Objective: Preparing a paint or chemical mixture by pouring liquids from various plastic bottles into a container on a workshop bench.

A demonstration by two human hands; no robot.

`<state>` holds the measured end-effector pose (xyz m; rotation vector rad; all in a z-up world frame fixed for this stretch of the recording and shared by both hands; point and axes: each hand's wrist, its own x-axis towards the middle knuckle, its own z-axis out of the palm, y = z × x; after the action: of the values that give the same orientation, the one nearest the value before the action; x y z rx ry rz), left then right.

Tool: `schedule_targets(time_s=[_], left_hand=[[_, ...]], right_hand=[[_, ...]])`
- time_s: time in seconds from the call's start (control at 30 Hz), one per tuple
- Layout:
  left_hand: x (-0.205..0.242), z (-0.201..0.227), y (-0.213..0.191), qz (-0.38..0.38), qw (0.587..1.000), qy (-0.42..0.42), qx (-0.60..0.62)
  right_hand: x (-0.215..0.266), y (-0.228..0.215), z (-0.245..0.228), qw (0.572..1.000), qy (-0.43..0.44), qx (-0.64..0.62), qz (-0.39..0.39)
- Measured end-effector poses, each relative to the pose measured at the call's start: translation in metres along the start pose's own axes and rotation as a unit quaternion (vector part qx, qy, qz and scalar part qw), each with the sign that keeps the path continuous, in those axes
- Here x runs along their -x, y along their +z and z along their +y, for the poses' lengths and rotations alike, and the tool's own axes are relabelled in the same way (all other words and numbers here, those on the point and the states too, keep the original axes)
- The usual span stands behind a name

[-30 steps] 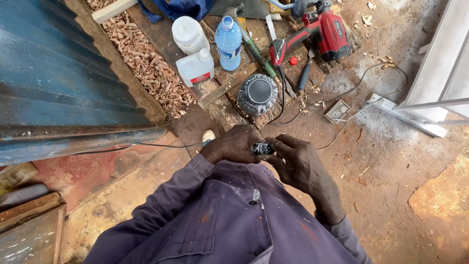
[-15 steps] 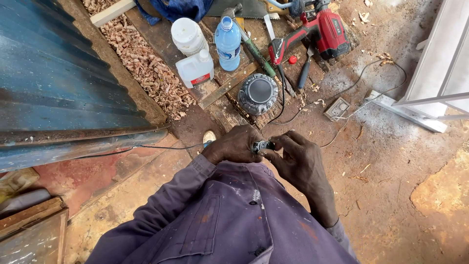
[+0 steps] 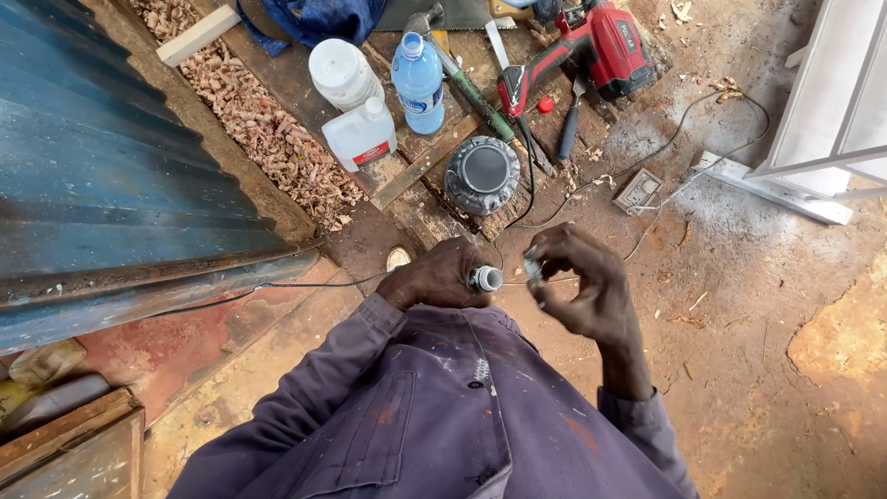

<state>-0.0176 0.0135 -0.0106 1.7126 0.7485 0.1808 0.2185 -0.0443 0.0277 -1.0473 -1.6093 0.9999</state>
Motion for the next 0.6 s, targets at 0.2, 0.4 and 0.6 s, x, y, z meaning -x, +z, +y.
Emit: schedule_targets(time_s=[0.2, 0.4, 0.6], left_hand=[[0.003, 0.016, -0.006, 0.052, 0.994, 0.074, 0.053], [-0.002, -0.006, -0.004, 0.12, 0.979, 0.133, 0.099], [0.0, 0.015, -0.013, 0.138, 0.96, 0.104, 0.218]], right_hand=[[0.0, 0.036, 0.011, 0.921, 0.131, -0.354, 0.096], [0.028, 0.053, 0.059, 0.981, 0.162, -0.11, -0.003], [-0.007, 0.09, 0.018, 0.962, 0.267, -0.048, 0.028]])
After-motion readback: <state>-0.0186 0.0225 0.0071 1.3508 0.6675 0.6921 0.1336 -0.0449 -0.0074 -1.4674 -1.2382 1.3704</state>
